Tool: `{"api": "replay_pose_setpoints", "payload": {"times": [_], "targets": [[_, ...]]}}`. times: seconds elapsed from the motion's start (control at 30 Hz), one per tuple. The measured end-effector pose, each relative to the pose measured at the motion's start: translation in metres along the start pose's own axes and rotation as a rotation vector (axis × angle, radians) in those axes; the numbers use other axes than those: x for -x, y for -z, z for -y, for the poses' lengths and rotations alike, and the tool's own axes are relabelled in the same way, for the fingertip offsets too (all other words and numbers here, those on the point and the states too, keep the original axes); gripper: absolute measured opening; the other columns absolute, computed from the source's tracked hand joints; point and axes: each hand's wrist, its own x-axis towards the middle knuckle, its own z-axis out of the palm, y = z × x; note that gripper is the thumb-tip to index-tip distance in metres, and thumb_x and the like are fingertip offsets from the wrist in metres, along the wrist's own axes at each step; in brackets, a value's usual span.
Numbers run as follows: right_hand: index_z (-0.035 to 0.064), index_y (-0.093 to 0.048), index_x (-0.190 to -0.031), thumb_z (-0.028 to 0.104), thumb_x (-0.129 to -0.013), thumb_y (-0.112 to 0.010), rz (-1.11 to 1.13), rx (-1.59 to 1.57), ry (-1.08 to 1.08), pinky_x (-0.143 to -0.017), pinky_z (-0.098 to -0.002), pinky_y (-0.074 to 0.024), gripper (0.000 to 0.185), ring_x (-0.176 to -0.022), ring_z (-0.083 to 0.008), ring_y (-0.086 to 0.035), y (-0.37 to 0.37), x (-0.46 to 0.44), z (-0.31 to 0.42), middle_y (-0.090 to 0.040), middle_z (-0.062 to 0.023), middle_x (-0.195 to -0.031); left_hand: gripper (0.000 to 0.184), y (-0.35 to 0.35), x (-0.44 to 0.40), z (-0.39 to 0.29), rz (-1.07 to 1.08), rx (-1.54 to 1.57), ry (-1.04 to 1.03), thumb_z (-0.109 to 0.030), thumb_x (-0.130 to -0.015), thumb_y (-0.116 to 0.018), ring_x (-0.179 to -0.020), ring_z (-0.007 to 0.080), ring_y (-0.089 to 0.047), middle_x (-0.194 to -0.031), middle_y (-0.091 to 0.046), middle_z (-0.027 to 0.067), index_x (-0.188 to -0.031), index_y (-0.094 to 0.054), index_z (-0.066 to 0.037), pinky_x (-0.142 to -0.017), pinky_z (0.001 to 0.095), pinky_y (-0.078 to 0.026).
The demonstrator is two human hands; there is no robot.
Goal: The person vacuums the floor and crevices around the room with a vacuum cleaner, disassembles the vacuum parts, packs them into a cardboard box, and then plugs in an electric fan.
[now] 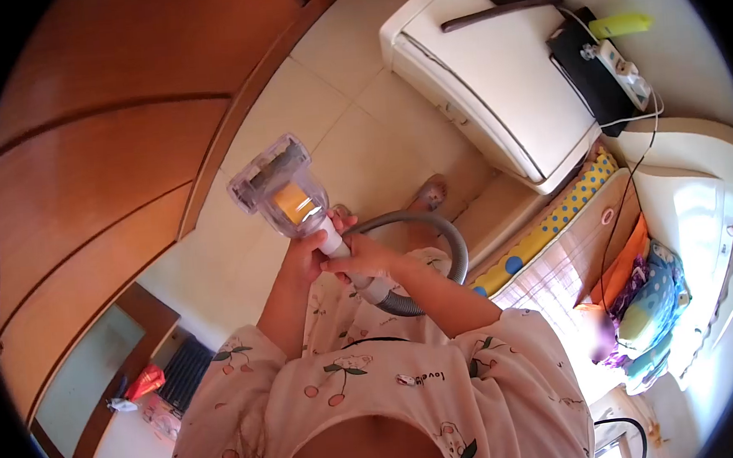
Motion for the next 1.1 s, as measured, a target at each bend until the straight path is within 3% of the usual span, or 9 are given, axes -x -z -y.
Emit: {"api": "replay_pose_setpoints", "payload": {"times": [0.23,0.33,0.43,0.53,0.63,0.83,0.93,1.03,1.1], "targets": [[-0.0026,-0.05,-0.092,0.012,-0.069,-0.057,-0.212,0.172,0.102,-0.042,-0.0252,-0.0436,0.028,-0.047,-0.0118,-0.053,-0.091,-0.045,-0.002,-0.055,-0.0069,-0.061,0.024,0.078,0.04,-0.024,-0.098,0.091,-0.1,-0.007,-0.071,-0.062,-0.087,0.0273,-0.057,-0.078,-0.057,0.0067,-0.092,-0.051,-0.005,-0.078,0.0389,-0.047],[-0.0019,-0.051,-0.095,0.013,-0.067,-0.058,-0.271,0.313,0.102,-0.049,-0.0307,-0.0476,0.032,-0.053,-0.0204,-0.059,-0.116,-0.048,-0.002,-0.058,-0.0131,-0.067,0.024,0.087,0.057,-0.031,-0.129,0.11,-0.139,-0.006,-0.07,-0.061,-0.082,0.0259,-0.058,-0.076,-0.057,0.0067,-0.091,-0.051,-0.004,-0.076,0.0368,-0.047],[-0.0013,-0.052,-0.096,0.016,-0.066,-0.059,-0.455,0.59,0.483,-0.06,-0.0384,-0.0492,0.036,-0.065,-0.0317,-0.061,-0.136,-0.068,-0.026,-0.06,-0.0205,-0.076,0.024,0.098,0.074,-0.038,-0.162,0.092,-0.171,-0.005,-0.069,-0.061,-0.079,0.0246,-0.059,-0.076,-0.057,0.007,-0.091,-0.051,-0.004,-0.073,0.0353,-0.047],[-0.002,-0.053,-0.094,0.02,-0.065,-0.061,-0.47,0.622,0.373,-0.067,-0.0432,-0.0475,0.037,-0.075,-0.0379,-0.058,-0.159,-0.066,-0.024,-0.059,-0.0238,-0.08,0.024,0.109,0.092,-0.043,-0.193,0.084,-0.2,-0.005,-0.069,-0.061,-0.077,0.0234,-0.059,-0.076,-0.057,0.0072,-0.091,-0.051,-0.004,-0.073,0.0349,-0.047],[-0.0019,-0.054,-0.091,0.021,-0.065,-0.061,-0.493,0.734,0.22,-0.066,-0.043,-0.0477,0.035,-0.073,-0.0373,-0.059,-0.177,-0.068,-0.024,-0.059,-0.0228,-0.077,0.024,0.119,0.106,-0.047,-0.174,0.094,-0.222,-0.004,-0.069,-0.06,-0.073,0.0217,-0.057,-0.076,-0.056,0.007,-0.091,-0.051,-0.005,-0.076,0.0354,-0.046],[-0.0028,-0.055,-0.084,0.022,-0.065,-0.063,-0.416,0.747,0.202,-0.065,-0.0413,-0.0483,0.033,-0.069,-0.0358,-0.06,-0.194,-0.062,-0.022,-0.059,-0.0215,-0.07,0.026,0.128,0.125,-0.053,-0.074,0.133,-0.253,-0.003,-0.069,-0.059,-0.069,0.0186,-0.055,-0.077,-0.054,0.0063,-0.093,-0.049,-0.005,-0.082,0.0379,-0.044],[-0.0038,-0.055,-0.083,0.02,-0.065,-0.064,-0.331,0.607,0.216,-0.058,-0.0382,-0.0491,0.032,-0.063,-0.0302,-0.061,-0.197,-0.066,-0.023,-0.059,-0.0187,-0.066,0.026,0.133,0.13,-0.058,-0.009,0.188,-0.262,-0.006,-0.07,-0.058,-0.07,0.0175,-0.054,-0.078,-0.054,0.0054,-0.094,-0.048,-0.006,-0.082,0.0383,-0.044],[-0.0023,-0.057,-0.082,0.017,-0.069,-0.062,-0.072,0.391,-0.076,-0.051,-0.0286,-0.0456,0.024,-0.053,-0.0159,-0.058,-0.201,-0.049,-0.017,-0.058,-0.0089,-0.061,0.027,0.144,0.136,-0.074,0.085,0.326,-0.289,-0.009,-0.071,-0.057,-0.07,0.0163,-0.052,-0.078,-0.052,0.0046,-0.096,-0.048,-0.007,-0.081,0.0382,-0.044],[-0.0013,-0.056,-0.081,0.017,-0.071,-0.062,-0.192,0.502,0.006,-0.048,-0.0266,-0.0439,0.022,-0.051,-0.0126,-0.055,-0.207,-0.039,-0.041,-0.056,-0.0063,-0.059,0.028,0.153,0.141,-0.103,0.104,0.462,-0.374,-0.01,-0.071,-0.057,-0.07,0.0159,-0.051,-0.078,-0.052,0.0042,-0.097,-0.047,-0.007,-0.08,0.038,-0.045]]}}
